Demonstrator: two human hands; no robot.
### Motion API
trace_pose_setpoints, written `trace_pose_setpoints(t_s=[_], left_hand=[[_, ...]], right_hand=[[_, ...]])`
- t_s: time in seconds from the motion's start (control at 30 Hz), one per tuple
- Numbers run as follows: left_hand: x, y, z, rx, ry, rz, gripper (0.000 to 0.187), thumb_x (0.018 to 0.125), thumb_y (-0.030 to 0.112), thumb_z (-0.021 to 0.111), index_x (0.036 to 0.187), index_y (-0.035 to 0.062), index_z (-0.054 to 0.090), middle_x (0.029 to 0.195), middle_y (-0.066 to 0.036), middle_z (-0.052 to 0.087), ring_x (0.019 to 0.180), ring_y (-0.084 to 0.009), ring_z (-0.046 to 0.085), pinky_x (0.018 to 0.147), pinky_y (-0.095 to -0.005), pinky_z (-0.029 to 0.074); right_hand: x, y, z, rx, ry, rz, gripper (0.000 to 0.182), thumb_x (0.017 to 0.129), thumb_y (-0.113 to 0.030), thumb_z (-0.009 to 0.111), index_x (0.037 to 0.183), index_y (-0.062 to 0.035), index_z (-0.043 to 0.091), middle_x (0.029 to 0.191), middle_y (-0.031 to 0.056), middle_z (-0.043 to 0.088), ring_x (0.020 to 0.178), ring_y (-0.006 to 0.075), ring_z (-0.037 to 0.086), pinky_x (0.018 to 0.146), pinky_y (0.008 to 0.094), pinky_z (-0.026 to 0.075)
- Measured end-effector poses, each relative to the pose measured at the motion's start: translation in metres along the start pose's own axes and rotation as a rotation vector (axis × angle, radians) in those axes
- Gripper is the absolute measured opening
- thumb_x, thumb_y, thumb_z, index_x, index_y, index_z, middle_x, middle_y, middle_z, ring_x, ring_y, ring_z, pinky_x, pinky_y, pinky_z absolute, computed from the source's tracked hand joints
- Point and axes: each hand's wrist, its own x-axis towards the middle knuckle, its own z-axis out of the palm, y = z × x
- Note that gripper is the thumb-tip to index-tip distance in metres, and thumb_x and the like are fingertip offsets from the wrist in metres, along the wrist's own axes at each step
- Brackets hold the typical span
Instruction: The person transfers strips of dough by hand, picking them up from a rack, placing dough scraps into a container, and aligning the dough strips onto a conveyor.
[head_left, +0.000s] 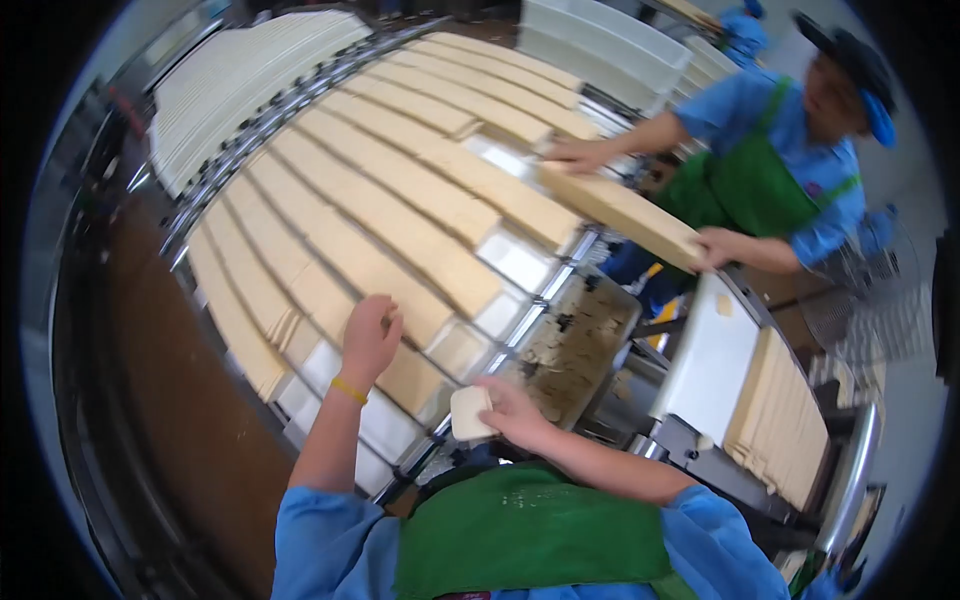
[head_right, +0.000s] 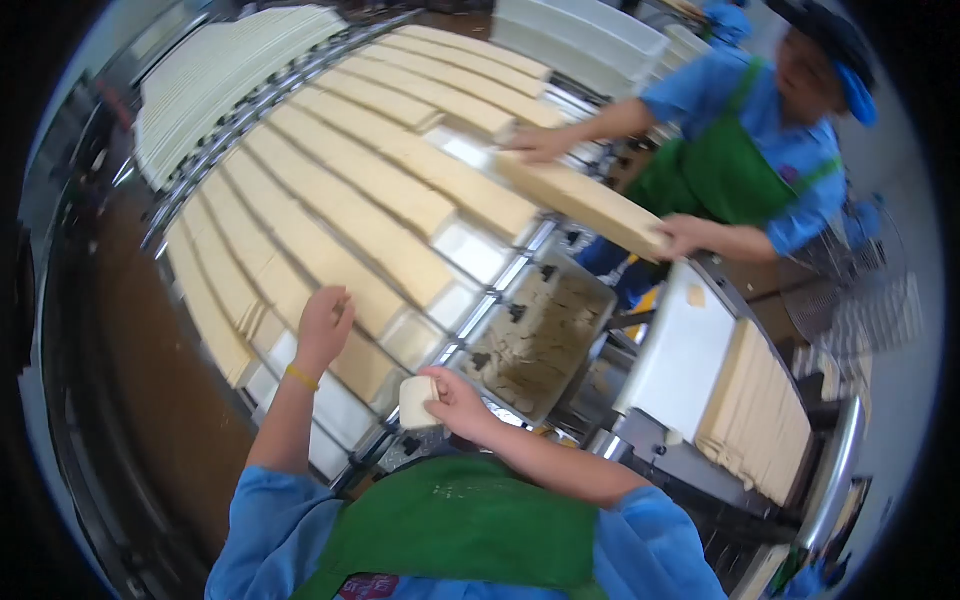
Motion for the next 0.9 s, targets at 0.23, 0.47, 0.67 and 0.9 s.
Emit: trace_pose_setpoints(t_s=[0.23, 0.47, 0.67, 0.9], left_hand=[[-0.019, 0.094, 0.046, -0.229, -0.277, 0.091, 0.015, 0.082, 0.013, 0.065, 0.093, 0.0026, 0.064, 0.092, -0.014, 0.065, 0.087, -0.0308, 0.062, 0.078, -0.0366, 0.049], [-0.008, 0.241, 0.095, -0.415, -0.695, 0.401, 0.026, 0.074, 0.017, 0.076, 0.094, 0.0052, 0.066, 0.093, -0.01, 0.066, 0.088, -0.0275, 0.063, 0.079, -0.0363, 0.049], [-0.031, 0.475, 0.119, -0.811, -1.329, 1.234, 0.036, 0.072, 0.033, 0.076, 0.092, 0.0076, 0.06, 0.088, -0.006, 0.055, 0.084, -0.0251, 0.056, 0.079, -0.0377, 0.045], [-0.08, 0.62, 0.174, -1.547, -1.412, 1.323, 0.044, 0.078, 0.048, 0.059, 0.073, 0.0067, 0.045, 0.075, -0.009, 0.045, 0.072, -0.0296, 0.049, 0.066, -0.0402, 0.038]], right_hand=[[-0.105, 0.019, -0.112, 0.044, 0.478, 0.007, 0.057, 0.086, 0.001, 0.055, 0.139, -0.0046, 0.032, 0.105, 0.0121, 0.061, 0.086, 0.0169, 0.063, 0.071, 0.0283, 0.051], [-0.222, 0.069, -0.188, 0.194, 0.87, -0.116, 0.021, 0.092, -0.006, 0.053, 0.112, -0.0011, 0.057, 0.09, 0.0085, 0.066, 0.073, 0.0125, 0.062, 0.062, 0.0239, 0.049], [-0.322, 0.086, -0.253, 0.314, 1.25, -0.19, 0.016, 0.094, -0.008, 0.052, 0.109, -0.0049, 0.056, 0.084, 0.0073, 0.065, 0.065, 0.0115, 0.06, 0.059, 0.023, 0.047], [-0.398, 0.115, -0.332, 0.233, 1.468, -0.191, 0.049, 0.092, -0.008, 0.054, 0.135, -0.0076, 0.032, 0.082, 0.0062, 0.061, 0.064, 0.0119, 0.059, 0.056, 0.0217, 0.045]])
